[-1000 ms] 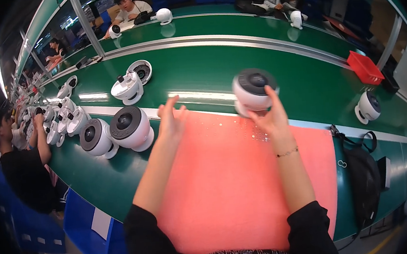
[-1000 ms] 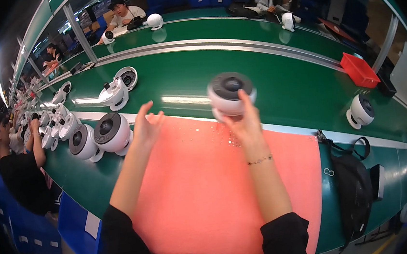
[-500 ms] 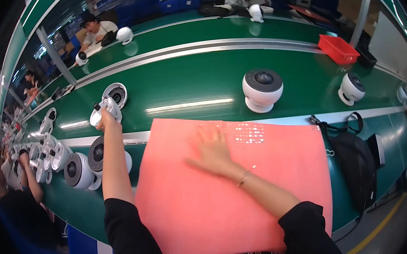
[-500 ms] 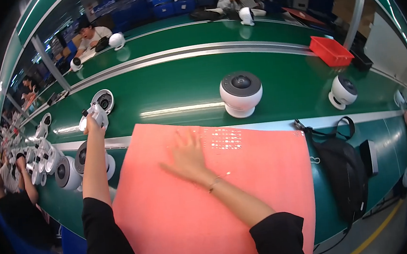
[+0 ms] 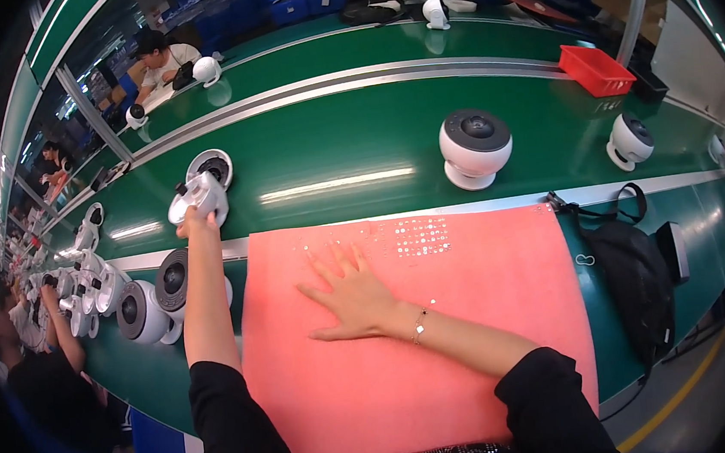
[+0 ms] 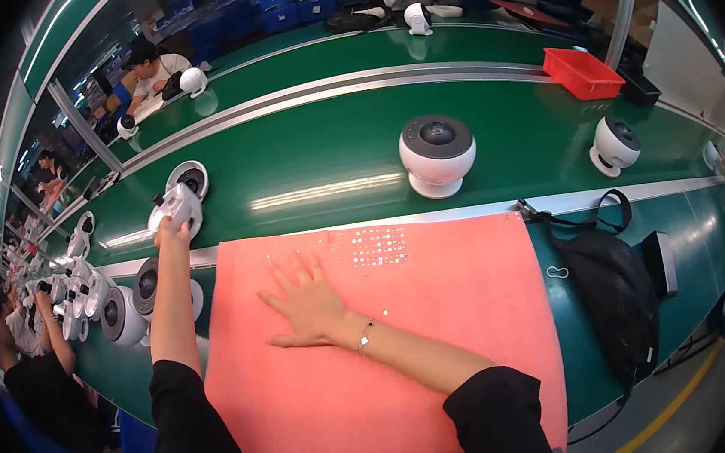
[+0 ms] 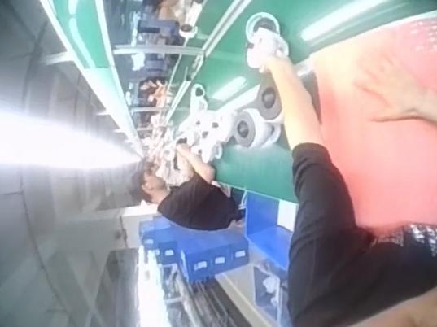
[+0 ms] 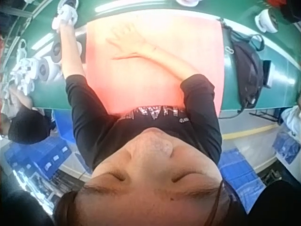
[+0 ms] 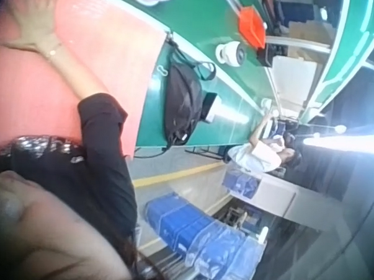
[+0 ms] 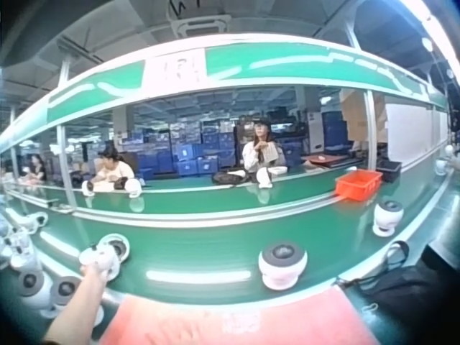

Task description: Assembling the outer casing and components of dome security cameras on a factory assembly line.

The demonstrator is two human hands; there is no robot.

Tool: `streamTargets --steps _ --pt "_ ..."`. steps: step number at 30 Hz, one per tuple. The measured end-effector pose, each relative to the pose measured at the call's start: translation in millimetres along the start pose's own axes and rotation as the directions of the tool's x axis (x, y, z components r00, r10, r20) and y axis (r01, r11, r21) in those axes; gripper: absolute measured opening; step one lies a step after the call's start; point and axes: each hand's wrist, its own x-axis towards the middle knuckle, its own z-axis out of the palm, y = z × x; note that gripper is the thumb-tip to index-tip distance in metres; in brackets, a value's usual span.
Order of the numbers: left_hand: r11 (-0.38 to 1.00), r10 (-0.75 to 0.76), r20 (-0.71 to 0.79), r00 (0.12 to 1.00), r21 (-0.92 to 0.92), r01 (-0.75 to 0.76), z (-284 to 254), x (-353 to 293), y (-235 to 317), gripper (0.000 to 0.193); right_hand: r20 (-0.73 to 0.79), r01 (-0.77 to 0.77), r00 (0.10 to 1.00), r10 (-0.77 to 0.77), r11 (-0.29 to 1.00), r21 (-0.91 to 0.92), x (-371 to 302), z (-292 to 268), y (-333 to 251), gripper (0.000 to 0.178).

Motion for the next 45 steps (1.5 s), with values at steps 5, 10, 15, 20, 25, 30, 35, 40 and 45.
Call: streamTargets --steps 5,10,15,20,25,30,35,40,45 --pt "0.915 -0.403 0.423 0.812 0.161 0.371 -16 -64 26 0.055 0.044 0.067 0.997 -0.067 0.998 -0.003 8 2 2 0.080" --pt "0.894 -0.446 0.654 0.611 0.349 0.280 -33 -139 57 0.049 -0.062 0.078 0.996 -0.067 0.978 0.195 -1 6 -2 0.057" --pt "0.842 -0.512 0.634 0.580 0.505 0.191 -62 -206 91 0.045 -0.528 0.106 0.849 -0.031 0.988 0.112 -34 -64 7 0.052" --pt "0.781 -0.593 0.647 0.480 0.607 0.147 -88 -226 105 0.046 -0.553 0.027 0.829 -0.083 0.994 -0.108 -80 -89 26 0.040" --pt "0.768 -0.607 0.657 0.448 0.630 0.117 -100 -233 106 0.040 -0.618 0.188 0.755 -0.220 0.975 -0.118 -99 -91 34 0.029" --pt "0.707 -0.688 0.641 0.339 0.697 0.116 -112 -219 75 0.040 -0.527 0.349 0.836 -0.154 0.890 0.294 -116 -129 7 0.033" --pt "0.628 -0.774 0.629 -0.077 0.745 -0.227 -100 -232 54 0.028 -0.227 0.201 0.974 0.006 0.440 0.875 -118 -132 -11 0.049" --pt "0.634 -0.756 0.335 -0.563 0.590 -0.500 -93 -269 32 0.031 0.204 -0.192 0.977 -0.058 0.165 0.967 -122 -135 -23 0.052" --pt "0.618 -0.784 0.351 -0.512 0.526 -0.585 -105 -286 42 0.032 0.368 -0.334 0.922 -0.125 0.227 0.915 -112 -136 -34 0.048"
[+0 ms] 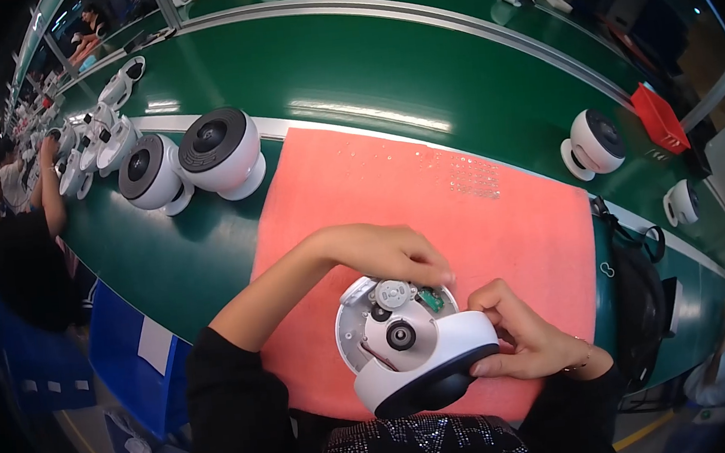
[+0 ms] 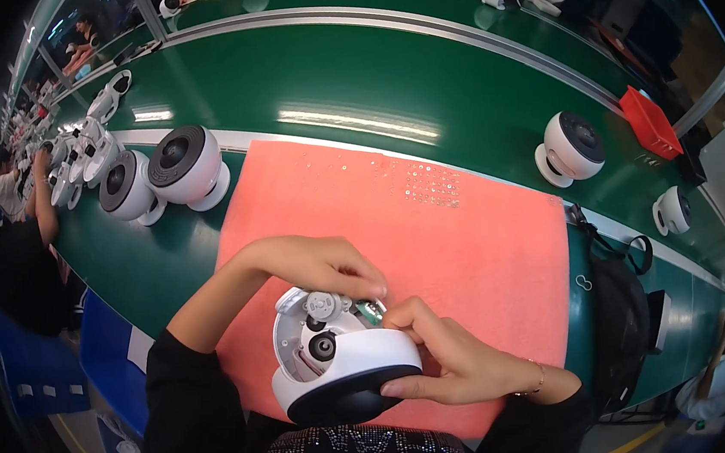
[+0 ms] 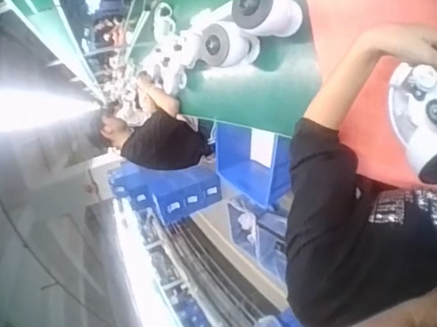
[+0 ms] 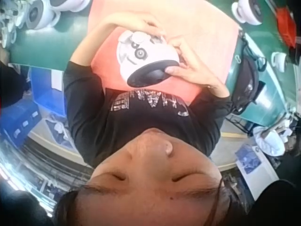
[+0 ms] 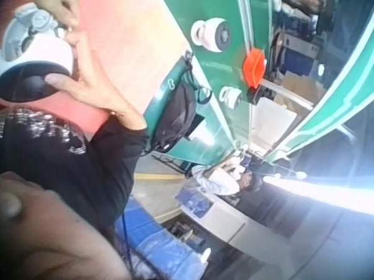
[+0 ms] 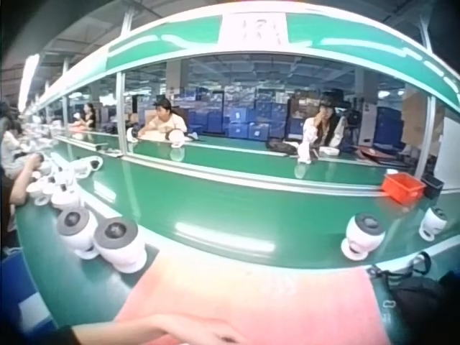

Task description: Assembling the outer casing and components of dome security cameras on a factory assembly line.

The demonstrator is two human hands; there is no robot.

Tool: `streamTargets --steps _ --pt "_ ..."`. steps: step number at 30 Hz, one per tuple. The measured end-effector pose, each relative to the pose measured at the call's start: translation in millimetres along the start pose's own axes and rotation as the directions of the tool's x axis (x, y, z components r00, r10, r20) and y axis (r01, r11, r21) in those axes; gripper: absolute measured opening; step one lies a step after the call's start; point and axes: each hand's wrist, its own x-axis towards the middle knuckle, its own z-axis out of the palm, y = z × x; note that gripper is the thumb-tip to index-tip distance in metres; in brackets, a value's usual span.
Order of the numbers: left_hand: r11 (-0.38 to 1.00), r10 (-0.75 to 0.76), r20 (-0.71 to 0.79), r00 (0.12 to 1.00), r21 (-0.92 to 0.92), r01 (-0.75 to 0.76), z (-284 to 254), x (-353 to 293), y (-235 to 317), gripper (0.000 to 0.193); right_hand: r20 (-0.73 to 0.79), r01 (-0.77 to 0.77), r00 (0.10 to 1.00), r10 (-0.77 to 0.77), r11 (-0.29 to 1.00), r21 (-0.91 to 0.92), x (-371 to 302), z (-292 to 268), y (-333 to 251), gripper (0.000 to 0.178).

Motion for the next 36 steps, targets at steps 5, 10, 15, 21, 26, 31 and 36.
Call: streamTargets --steps 5,10,15,21,26,31,36 --pt "0.999 0.014 -0.813 0.581 -0.012 -0.041 39 -51 8 0.028 0.057 0.144 0.989 -0.136 0.976 -0.165 2 -1 0 0.049" --pt "0.932 0.335 -0.830 0.446 0.360 -0.031 120 -108 33 0.024 0.157 0.086 0.986 -0.060 0.982 -0.167 -4 6 -12 0.048" --pt "0.960 0.277 -0.866 0.417 0.272 -0.073 161 -98 37 0.050 0.271 0.201 0.956 -0.111 0.922 -0.331 4 9 -19 0.047" --pt "0.942 0.329 -0.870 0.367 0.330 -0.064 158 -97 37 0.046 0.112 0.264 0.964 -0.239 0.899 -0.349 -1 18 -16 0.047" --pt "0.942 0.296 -0.882 0.366 0.333 0.042 160 -101 36 0.047 0.077 0.168 0.986 -0.150 0.867 -0.470 4 18 -26 0.047" --pt "0.967 0.169 -0.890 0.423 0.233 0.104 146 -110 43 0.059 -0.062 -0.021 0.998 0.001 0.943 -0.332 24 4 -39 0.042" --pt "0.881 0.221 -0.854 0.470 0.382 0.280 144 -101 20 0.045 -0.189 -0.210 0.943 0.273 0.932 0.296 69 -17 -13 0.035"
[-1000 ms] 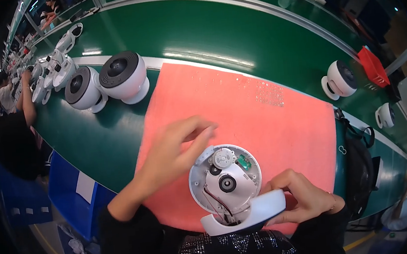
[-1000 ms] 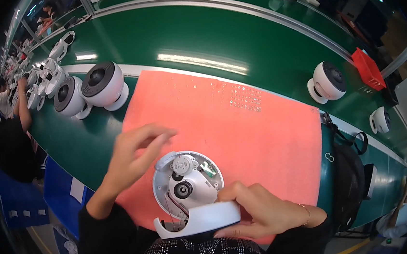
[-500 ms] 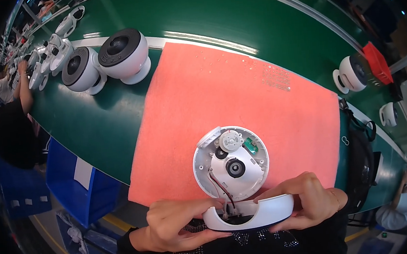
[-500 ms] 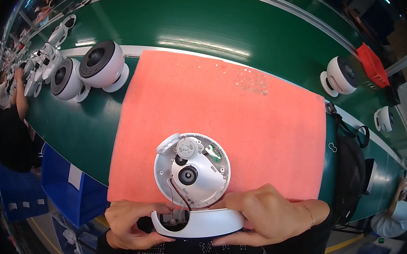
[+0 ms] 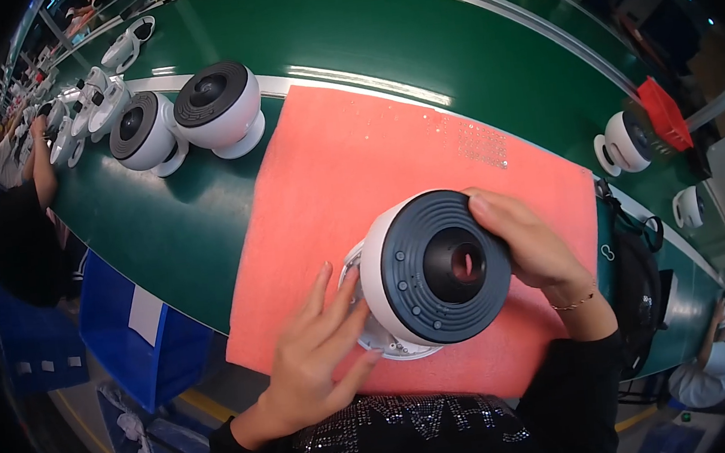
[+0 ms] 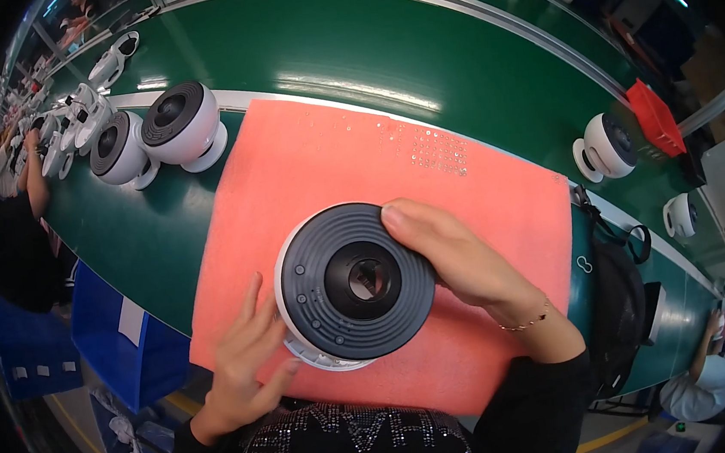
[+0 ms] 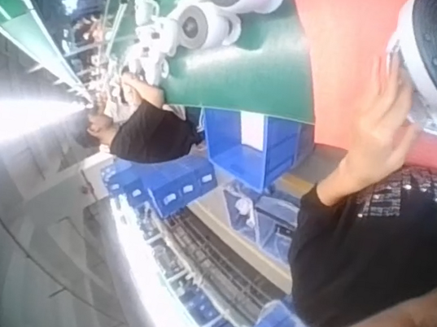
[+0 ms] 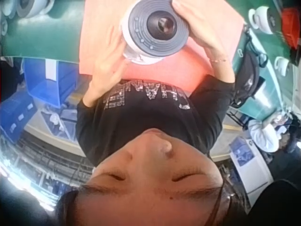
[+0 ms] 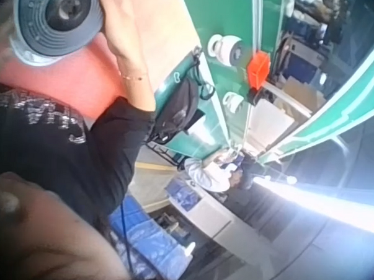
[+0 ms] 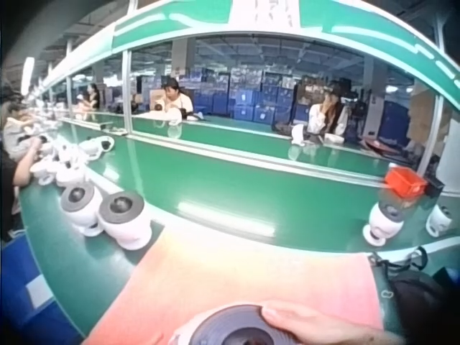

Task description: Assembling the outer casing and components of dome security cameras on a factory assembly line.

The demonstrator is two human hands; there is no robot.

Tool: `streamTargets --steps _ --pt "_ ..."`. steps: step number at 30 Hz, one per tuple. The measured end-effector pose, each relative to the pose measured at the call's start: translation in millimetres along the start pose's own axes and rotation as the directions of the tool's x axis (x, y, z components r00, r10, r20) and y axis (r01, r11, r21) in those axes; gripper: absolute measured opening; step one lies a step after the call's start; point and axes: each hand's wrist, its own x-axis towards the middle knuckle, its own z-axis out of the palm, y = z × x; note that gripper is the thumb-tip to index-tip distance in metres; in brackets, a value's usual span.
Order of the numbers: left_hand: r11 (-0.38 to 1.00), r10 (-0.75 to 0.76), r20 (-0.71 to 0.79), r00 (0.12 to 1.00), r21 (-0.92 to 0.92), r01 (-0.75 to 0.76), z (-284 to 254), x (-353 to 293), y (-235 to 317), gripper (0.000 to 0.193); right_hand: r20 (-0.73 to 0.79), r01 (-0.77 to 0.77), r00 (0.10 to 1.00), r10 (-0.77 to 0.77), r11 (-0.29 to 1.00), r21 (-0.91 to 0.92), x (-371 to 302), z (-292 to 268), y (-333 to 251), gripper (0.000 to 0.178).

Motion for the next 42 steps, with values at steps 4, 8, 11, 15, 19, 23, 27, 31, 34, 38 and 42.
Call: streamTargets --steps 4,8,11,15,19,23,27,31,34,38,42 --pt "1.000 -0.001 0.072 0.997 -0.025 0.003 10 -3 -2 0.046 0.043 0.027 0.999 -0.029 0.999 0.029 9 6 0 0.036" --pt "0.999 -0.034 0.042 0.999 -0.034 0.035 8 -3 -6 0.047 0.051 -0.014 0.999 0.010 0.997 0.073 12 7 1 0.036" --pt "0.999 -0.039 0.038 0.999 0.001 0.039 7 -2 -6 0.042 0.056 -0.025 0.998 0.018 0.992 0.123 14 7 4 0.036" --pt "0.998 -0.016 0.112 0.994 0.064 0.009 2 -1 -7 0.028 0.072 0.119 0.991 -0.117 0.993 -0.020 6 11 -1 0.034" --pt "0.999 -0.008 0.025 1.000 0.037 0.007 3 -5 -10 0.019 0.330 0.417 0.897 -0.295 0.813 -0.406 -8 20 -11 0.038" --pt "0.937 -0.222 -0.141 0.965 -0.304 0.171 -5 -12 -13 0.023 0.247 0.377 0.925 -0.290 0.793 -0.479 -8 31 -13 0.034" --pt "0.951 -0.199 -0.090 0.976 -0.260 0.170 -13 3 -2 0.043 0.157 0.255 0.966 -0.203 0.829 -0.498 1 31 -13 0.031" --pt "0.958 -0.287 -0.036 0.957 -0.023 0.287 -23 13 1 0.052 0.142 0.282 0.955 -0.259 0.659 -0.697 15 30 -13 0.029" --pt "0.931 -0.356 0.134 0.925 0.132 0.340 -32 18 0 0.038 0.171 0.286 0.948 -0.270 0.480 -0.829 23 27 -11 0.029" --pt "0.930 -0.361 0.210 0.909 0.149 0.335 -40 27 -4 0.038 0.176 0.256 0.944 -0.278 0.286 -0.923 26 30 -15 0.031" --pt "0.928 -0.362 0.216 0.907 0.178 0.327 -41 31 -5 0.038 0.152 0.201 0.969 -0.193 0.266 -0.943 30 28 -18 0.034"
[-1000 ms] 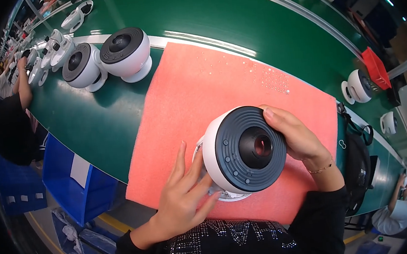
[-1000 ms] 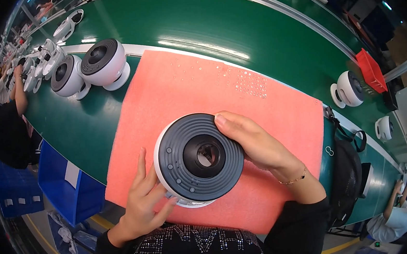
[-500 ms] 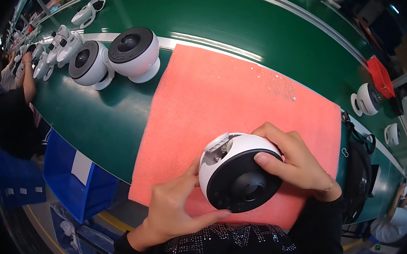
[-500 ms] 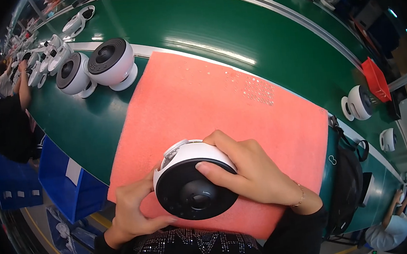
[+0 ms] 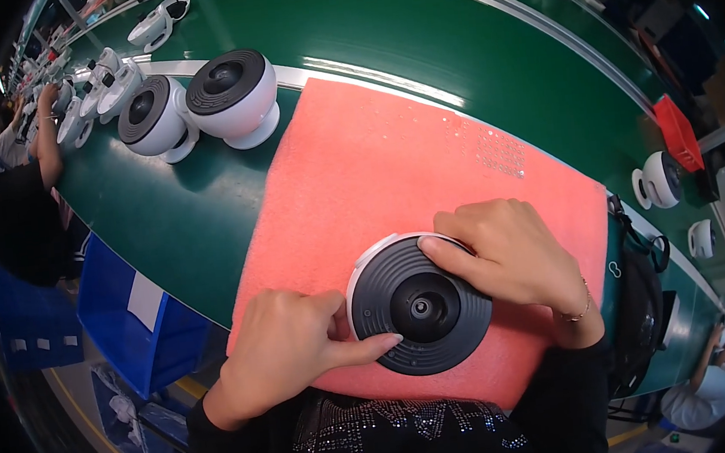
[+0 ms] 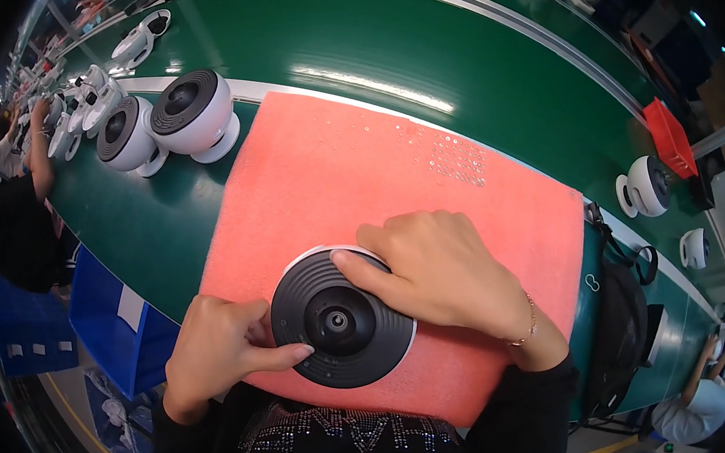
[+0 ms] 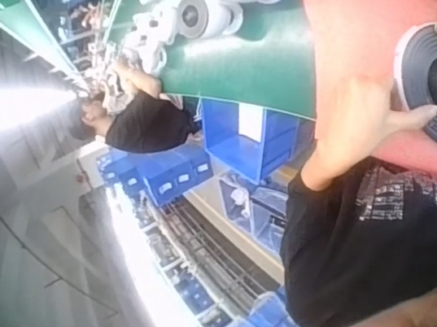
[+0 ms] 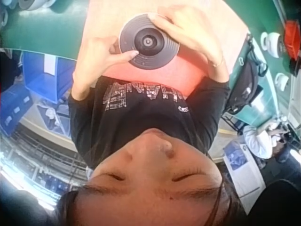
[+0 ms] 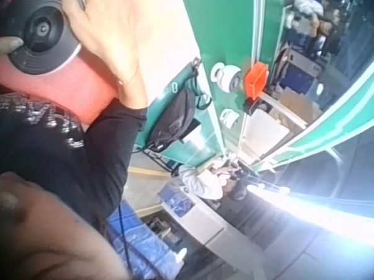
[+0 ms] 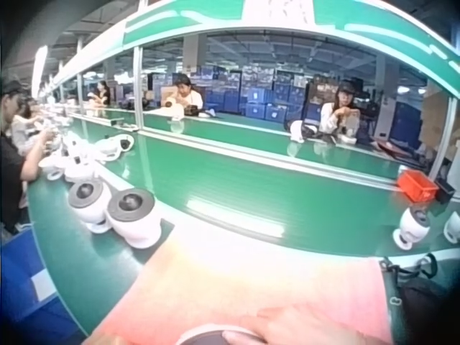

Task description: Assembling the outer casing and components of dome security cameras on a factory assembly line.

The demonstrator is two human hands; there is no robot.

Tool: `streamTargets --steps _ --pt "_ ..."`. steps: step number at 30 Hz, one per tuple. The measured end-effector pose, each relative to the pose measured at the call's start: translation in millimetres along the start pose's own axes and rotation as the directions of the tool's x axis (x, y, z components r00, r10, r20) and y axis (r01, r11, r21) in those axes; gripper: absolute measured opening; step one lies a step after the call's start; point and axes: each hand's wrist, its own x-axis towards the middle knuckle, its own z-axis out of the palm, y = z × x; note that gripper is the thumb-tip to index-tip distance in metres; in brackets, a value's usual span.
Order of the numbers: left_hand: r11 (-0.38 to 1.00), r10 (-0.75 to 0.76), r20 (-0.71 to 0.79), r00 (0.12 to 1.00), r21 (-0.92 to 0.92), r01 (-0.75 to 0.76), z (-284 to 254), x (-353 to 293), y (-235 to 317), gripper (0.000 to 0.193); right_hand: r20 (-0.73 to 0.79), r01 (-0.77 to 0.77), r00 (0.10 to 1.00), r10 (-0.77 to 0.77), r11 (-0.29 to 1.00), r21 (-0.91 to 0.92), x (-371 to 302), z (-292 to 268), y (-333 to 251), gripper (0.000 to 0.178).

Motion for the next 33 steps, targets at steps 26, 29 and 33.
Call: streamTargets --steps 26,29,33 --pt "0.998 0.025 0.022 0.999 0.062 -0.026 -8 7 -10 0.051 -0.021 0.539 0.840 -0.542 0.830 0.146 -27 -1 -20 0.045" --pt "0.983 -0.095 0.186 0.978 0.175 0.062 -8 13 -17 0.050 -0.318 0.266 0.927 -0.197 0.946 0.188 -17 16 -6 0.046" --pt "0.835 0.018 0.289 0.957 -0.531 0.145 16 15 -29 0.057 0.144 -0.121 0.989 0.009 0.596 0.794 -15 35 11 0.044"
